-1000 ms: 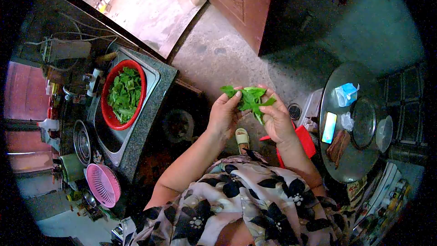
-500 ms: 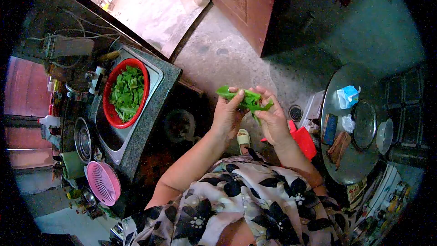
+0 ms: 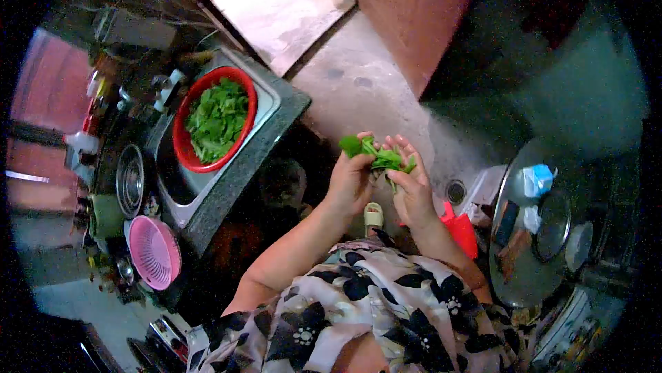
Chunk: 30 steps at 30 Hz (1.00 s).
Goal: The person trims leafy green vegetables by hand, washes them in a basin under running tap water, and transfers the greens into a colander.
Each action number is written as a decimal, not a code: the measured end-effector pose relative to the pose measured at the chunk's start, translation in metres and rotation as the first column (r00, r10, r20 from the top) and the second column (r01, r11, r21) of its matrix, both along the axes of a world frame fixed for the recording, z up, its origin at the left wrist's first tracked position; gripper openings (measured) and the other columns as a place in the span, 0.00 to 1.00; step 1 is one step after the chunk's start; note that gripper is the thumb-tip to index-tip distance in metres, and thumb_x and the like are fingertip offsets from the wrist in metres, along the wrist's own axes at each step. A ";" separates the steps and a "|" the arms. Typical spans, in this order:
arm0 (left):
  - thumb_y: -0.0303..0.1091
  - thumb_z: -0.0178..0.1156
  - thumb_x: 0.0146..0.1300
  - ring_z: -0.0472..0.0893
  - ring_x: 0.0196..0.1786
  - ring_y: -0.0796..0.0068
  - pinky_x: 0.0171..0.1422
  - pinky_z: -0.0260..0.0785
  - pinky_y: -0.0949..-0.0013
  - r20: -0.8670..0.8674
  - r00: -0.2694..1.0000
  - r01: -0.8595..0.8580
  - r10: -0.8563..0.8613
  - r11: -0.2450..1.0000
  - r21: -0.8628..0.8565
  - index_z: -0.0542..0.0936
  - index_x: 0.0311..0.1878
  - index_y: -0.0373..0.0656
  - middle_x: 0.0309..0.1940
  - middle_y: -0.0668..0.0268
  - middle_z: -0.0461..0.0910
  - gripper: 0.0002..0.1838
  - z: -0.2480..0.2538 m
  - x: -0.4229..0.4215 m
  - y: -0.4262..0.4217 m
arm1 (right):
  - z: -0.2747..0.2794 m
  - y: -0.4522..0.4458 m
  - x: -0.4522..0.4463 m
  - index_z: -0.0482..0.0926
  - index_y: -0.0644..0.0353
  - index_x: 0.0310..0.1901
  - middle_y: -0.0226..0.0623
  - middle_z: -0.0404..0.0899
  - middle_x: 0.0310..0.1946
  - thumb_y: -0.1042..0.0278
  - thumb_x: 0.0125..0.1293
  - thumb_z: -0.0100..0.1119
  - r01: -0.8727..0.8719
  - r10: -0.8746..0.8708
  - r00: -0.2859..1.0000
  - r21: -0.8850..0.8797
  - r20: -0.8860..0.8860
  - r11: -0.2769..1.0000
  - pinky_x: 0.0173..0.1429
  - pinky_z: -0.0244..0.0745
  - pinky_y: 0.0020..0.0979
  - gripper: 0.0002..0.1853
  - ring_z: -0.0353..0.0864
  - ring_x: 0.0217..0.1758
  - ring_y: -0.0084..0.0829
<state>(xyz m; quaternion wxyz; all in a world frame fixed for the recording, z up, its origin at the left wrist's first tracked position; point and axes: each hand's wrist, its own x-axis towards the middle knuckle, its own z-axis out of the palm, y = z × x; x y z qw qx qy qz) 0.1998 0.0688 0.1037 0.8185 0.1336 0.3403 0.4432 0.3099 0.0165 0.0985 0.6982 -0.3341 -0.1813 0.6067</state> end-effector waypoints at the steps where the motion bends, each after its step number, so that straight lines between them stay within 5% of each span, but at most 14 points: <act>1: 0.19 0.49 0.53 0.75 0.47 0.67 0.49 0.71 0.67 -0.014 1.000 -0.026 0.027 1.000 0.015 0.69 0.55 0.47 0.44 0.64 0.74 0.23 0.002 -0.008 0.001 | 0.004 0.006 -0.009 0.58 0.62 0.62 0.41 0.61 0.61 0.85 0.48 0.50 -0.030 0.031 0.999 -0.009 0.019 0.999 0.70 0.52 0.35 0.34 0.60 0.65 0.36; 11: 0.15 0.52 0.49 0.77 0.48 0.63 0.56 0.69 0.63 -0.052 0.924 -0.360 0.378 0.909 0.210 0.71 0.48 0.35 0.43 0.57 0.76 0.20 0.012 -0.159 0.050 | 0.012 0.091 -0.148 0.58 0.61 0.63 0.38 0.64 0.58 0.82 0.53 0.55 -0.389 0.352 0.883 0.064 0.309 0.919 0.68 0.53 0.31 0.33 0.61 0.63 0.31; 16: 0.13 0.52 0.49 0.75 0.50 0.68 0.57 0.68 0.68 -0.034 0.881 -0.420 0.471 0.813 0.403 0.69 0.53 0.39 0.48 0.61 0.73 0.25 0.035 -0.262 0.097 | 0.022 0.158 -0.244 0.51 0.61 0.65 0.43 0.58 0.62 0.76 0.56 0.57 -0.502 0.220 0.722 0.277 0.656 0.819 0.69 0.52 0.34 0.37 0.57 0.66 0.35; 19: 0.14 0.53 0.48 0.74 0.49 0.67 0.42 0.66 0.71 -0.405 0.798 -0.432 0.447 0.892 0.133 0.60 0.63 0.43 0.51 0.60 0.71 0.35 -0.031 -0.344 0.133 | -0.016 0.205 -0.290 0.45 0.61 0.68 0.44 0.49 0.66 0.74 0.56 0.59 -0.637 0.140 0.449 0.205 0.883 0.743 0.69 0.49 0.34 0.42 0.49 0.70 0.34; 20: 0.16 0.54 0.49 0.71 0.51 0.68 0.44 0.61 0.66 -0.299 0.855 -0.436 0.424 0.899 0.028 0.58 0.64 0.44 0.50 0.63 0.71 0.36 -0.063 -0.370 0.143 | -0.041 0.218 -0.298 0.47 0.60 0.68 0.44 0.51 0.66 0.72 0.55 0.60 -0.651 0.158 0.367 0.132 0.917 0.748 0.69 0.51 0.33 0.41 0.52 0.69 0.34; 22: 0.20 0.50 0.53 0.74 0.43 0.67 0.39 0.68 0.68 -0.464 0.759 -0.495 0.456 0.868 0.043 0.61 0.61 0.51 0.48 0.63 0.72 0.30 -0.072 -0.391 0.141 | -0.038 0.228 -0.306 0.50 0.61 0.67 0.45 0.55 0.64 0.71 0.56 0.60 -0.632 0.289 0.333 -0.016 0.898 0.775 0.68 0.53 0.32 0.39 0.55 0.67 0.34; 24: 0.23 0.51 0.54 0.73 0.46 0.68 0.40 0.65 0.70 -0.435 0.790 -0.467 0.433 0.884 0.032 0.61 0.61 0.50 0.47 0.64 0.72 0.30 -0.076 -0.407 0.143 | -0.038 0.236 -0.311 0.62 0.63 0.62 0.39 0.66 0.59 0.71 0.61 0.55 -0.563 0.322 0.387 -0.055 0.864 0.824 0.56 0.66 0.26 0.27 0.70 0.55 0.26; 27: 0.26 0.53 0.54 0.71 0.49 0.70 0.40 0.64 0.72 -0.439 0.790 -0.471 0.429 0.882 0.015 0.62 0.60 0.47 0.45 0.65 0.72 0.28 -0.075 -0.417 0.143 | -0.048 0.252 -0.320 0.73 0.65 0.51 0.34 0.78 0.42 0.67 0.67 0.47 -0.546 0.394 0.455 -0.099 0.799 0.832 0.49 0.69 0.23 0.15 0.76 0.45 0.23; 30: 0.26 0.53 0.54 0.72 0.45 0.70 0.40 0.67 0.70 -0.479 0.705 -0.541 0.523 0.833 0.113 0.64 0.57 0.43 0.43 0.63 0.72 0.24 -0.099 -0.420 0.159 | -0.047 0.269 -0.329 0.73 0.65 0.51 0.35 0.79 0.41 0.66 0.68 0.47 -0.647 0.502 0.486 -0.092 0.715 0.757 0.45 0.71 0.22 0.15 0.77 0.41 0.23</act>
